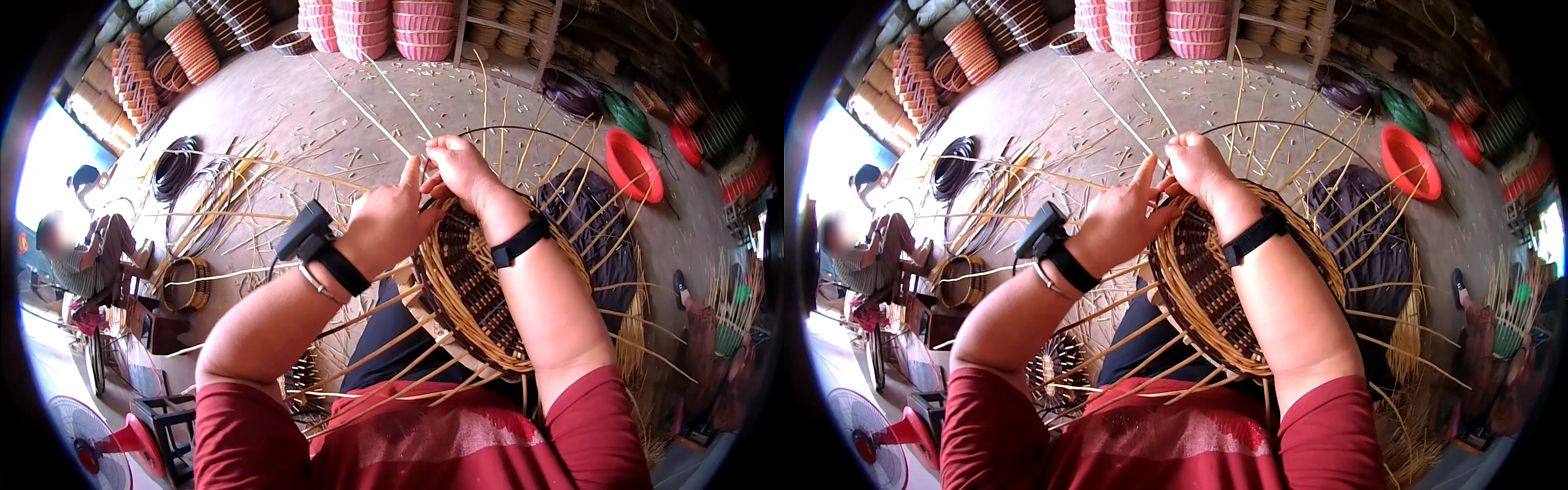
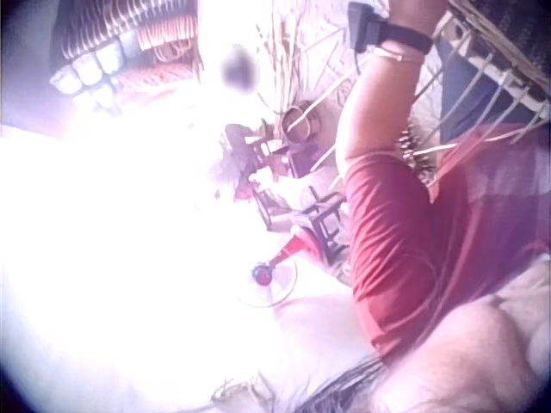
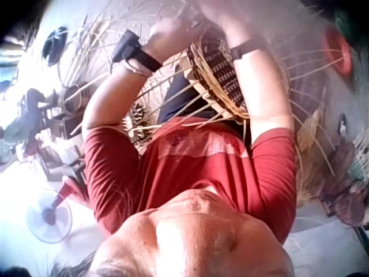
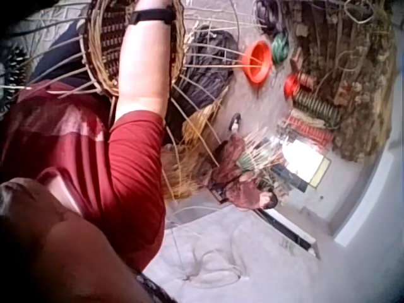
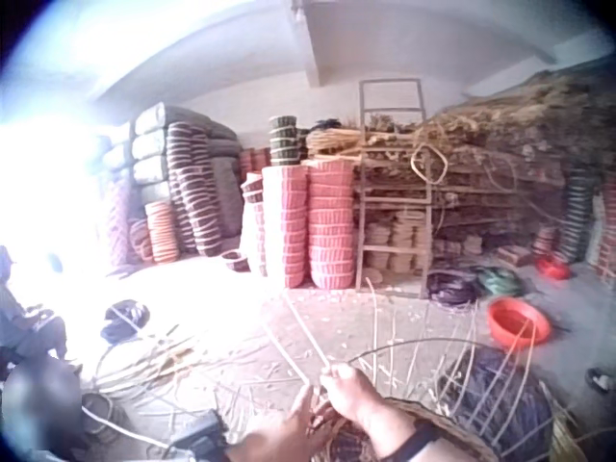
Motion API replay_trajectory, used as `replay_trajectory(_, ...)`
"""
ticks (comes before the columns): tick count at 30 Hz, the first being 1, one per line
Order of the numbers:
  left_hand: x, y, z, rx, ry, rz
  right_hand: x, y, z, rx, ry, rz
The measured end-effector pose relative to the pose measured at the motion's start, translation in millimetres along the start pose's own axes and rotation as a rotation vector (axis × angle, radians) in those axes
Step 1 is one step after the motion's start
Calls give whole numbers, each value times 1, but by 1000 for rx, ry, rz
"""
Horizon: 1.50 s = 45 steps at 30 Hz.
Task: The person weaves a basket by inserting long wooden sticks into the base and bending them to create the sides of the basket.
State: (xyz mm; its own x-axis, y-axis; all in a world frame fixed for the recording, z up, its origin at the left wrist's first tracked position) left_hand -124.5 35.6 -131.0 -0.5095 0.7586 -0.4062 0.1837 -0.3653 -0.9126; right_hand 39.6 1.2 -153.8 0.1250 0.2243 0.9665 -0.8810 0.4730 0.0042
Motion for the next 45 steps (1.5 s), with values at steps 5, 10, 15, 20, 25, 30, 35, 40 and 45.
replay_trajectory(5,2,19,7,-108,65,-17,8,-2,6,16,57,-146)
replay_trajectory(10,15,29,20,-245,134,167,8,-6,5,88,-3,-310)
replay_trajectory(15,18,25,24,-36,49,126,32,-28,-15,-151,-96,585)
replay_trajectory(20,28,14,11,65,128,161,21,-27,-70,-19,55,778)
replay_trajectory(25,16,3,6,138,178,100,8,-5,-82,-128,142,333)
replay_trajectory(30,32,3,-1,194,288,185,32,-37,-59,-369,-6,-190)
replay_trajectory(35,39,6,-3,385,146,378,6,-98,15,-201,77,-239)
replay_trajectory(40,40,-9,-2,168,284,20,-14,-91,23,-252,-26,-429)
replay_trajectory(45,9,-67,-15,-126,355,-71,-22,-87,26,-263,-43,-428)
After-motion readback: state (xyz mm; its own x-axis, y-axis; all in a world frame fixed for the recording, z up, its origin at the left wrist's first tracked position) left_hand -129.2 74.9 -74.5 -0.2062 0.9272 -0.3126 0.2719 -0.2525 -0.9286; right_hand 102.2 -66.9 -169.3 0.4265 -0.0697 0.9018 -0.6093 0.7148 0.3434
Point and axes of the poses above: each hand's wrist, its own z-axis away from the middle knuckle, its own y-axis out of the palm, x = y × z, the point moved 2 cm from there along -z, towards the middle knuckle, and after that the axes turned 2 degrees about x, right-handed, at the moved point
